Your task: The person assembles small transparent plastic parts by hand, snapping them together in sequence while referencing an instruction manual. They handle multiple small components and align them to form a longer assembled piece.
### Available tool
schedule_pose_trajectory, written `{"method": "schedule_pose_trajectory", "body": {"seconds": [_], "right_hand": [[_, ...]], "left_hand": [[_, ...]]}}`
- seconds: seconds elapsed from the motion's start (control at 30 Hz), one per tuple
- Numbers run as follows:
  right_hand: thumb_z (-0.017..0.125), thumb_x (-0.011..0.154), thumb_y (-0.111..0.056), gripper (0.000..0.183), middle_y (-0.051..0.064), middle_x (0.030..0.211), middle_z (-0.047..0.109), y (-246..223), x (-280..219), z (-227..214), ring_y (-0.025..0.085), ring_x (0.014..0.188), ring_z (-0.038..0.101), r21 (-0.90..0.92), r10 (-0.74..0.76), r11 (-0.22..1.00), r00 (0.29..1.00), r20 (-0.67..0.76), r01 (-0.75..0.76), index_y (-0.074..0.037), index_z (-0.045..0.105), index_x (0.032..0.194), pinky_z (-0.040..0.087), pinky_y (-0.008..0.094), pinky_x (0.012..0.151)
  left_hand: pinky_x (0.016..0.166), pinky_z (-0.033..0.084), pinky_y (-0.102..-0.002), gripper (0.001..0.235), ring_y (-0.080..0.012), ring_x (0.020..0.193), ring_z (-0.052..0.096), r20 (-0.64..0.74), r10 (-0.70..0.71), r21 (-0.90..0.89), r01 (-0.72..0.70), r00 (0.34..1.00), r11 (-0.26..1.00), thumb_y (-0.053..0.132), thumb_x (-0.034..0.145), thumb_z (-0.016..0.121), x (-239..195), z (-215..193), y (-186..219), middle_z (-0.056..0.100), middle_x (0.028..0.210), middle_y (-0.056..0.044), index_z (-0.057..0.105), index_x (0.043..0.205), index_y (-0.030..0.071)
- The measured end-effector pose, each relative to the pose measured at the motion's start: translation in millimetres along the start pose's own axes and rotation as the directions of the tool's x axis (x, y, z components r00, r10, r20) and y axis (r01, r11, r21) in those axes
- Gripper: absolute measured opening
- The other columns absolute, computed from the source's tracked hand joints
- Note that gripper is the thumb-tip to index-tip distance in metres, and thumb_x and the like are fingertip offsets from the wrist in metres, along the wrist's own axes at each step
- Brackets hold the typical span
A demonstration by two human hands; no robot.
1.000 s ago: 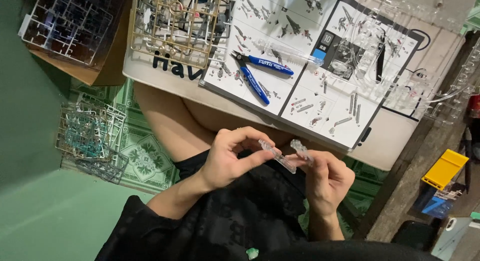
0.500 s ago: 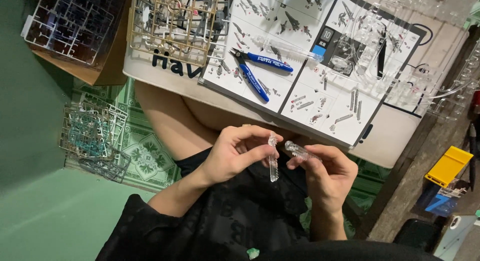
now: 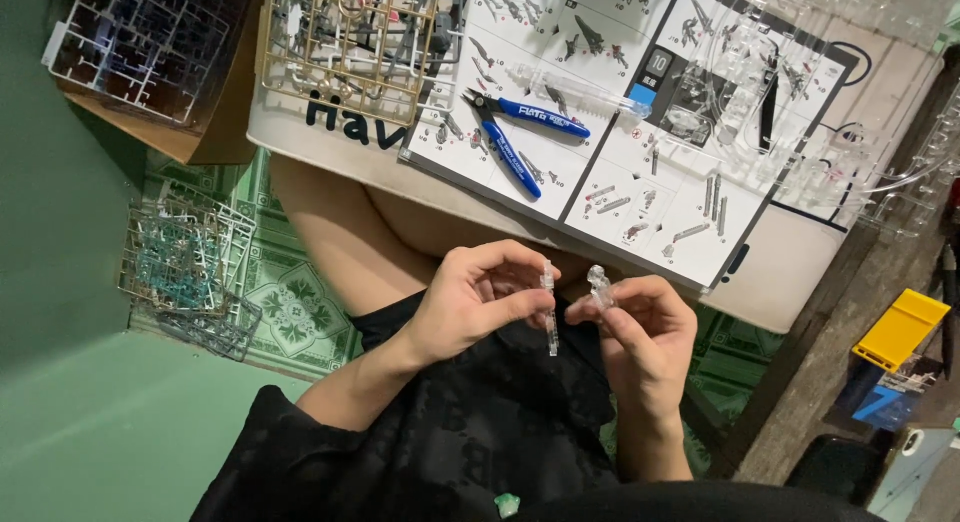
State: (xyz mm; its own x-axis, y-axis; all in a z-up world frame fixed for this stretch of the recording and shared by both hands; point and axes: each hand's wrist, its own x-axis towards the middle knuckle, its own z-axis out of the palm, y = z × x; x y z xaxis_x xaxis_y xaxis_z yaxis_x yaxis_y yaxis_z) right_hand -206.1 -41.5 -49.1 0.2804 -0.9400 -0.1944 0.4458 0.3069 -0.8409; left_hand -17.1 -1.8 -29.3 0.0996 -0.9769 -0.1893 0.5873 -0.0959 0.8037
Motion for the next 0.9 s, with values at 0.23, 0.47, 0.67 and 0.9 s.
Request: {"method": "schedule_pose_trajectory", "body": {"seconds": [0.23,0.47,0.67,0.9], "right_hand": [[0.065,0.079,0.009,0.015,0.025,0.071,0.055,3.7,0.6,8.6,0.032,0.058,0.063,0.038,-0.004,0.999,1.0,0.031,0.002,0.009,0.057,0.092,0.055,0.037,0.051],[0.066,0.078,0.008,0.016,0.025,0.073,0.057,1.3,0.0,9.6,0.029,0.061,0.064,-0.132,-0.086,0.987,0.994,0.062,0.093,0.011,0.059,0.092,0.054,0.037,0.057],[0.072,0.071,0.007,0.014,0.021,0.072,0.064,-30.9,19.3,0.1,0.021,0.058,0.062,-0.455,-0.185,0.826,0.922,0.34,0.333,0.008,0.069,0.085,0.051,0.029,0.053],[0.076,0.067,0.004,0.015,0.014,0.071,0.071,-69.4,44.0,35.6,0.013,0.048,0.061,-0.486,-0.037,0.765,0.783,0.621,0.421,-0.001,0.073,0.081,0.049,0.025,0.044]], "left_hand": [[0.061,0.062,-0.032,0.021,-0.0215,0.069,0.071,-0.006,-0.016,0.006,0.016,1.0,1.0,-0.002,0.085,0.069,-2.5,-2.0,-4.3,0.07,0.082,-0.018,0.063,0.103,-0.008],[0.06,0.061,-0.032,0.022,-0.0228,0.069,0.071,0.038,-0.01,-0.022,0.01,0.999,1.0,0.001,0.088,0.066,-1.4,-5.0,-5.4,0.069,0.08,-0.019,0.062,0.107,-0.01],[0.057,0.061,-0.032,0.024,-0.024,0.065,0.071,0.114,-0.145,-0.096,0.156,0.983,0.983,0.005,0.09,0.064,1.7,-10.5,-6.5,0.068,0.077,-0.019,0.063,0.11,-0.01],[0.058,0.061,-0.03,0.026,-0.0189,0.066,0.069,0.18,-0.253,-0.09,0.272,0.951,0.958,0.007,0.088,0.067,7.3,-13.1,-5.1,0.068,0.075,-0.018,0.064,0.109,-0.009]]}}
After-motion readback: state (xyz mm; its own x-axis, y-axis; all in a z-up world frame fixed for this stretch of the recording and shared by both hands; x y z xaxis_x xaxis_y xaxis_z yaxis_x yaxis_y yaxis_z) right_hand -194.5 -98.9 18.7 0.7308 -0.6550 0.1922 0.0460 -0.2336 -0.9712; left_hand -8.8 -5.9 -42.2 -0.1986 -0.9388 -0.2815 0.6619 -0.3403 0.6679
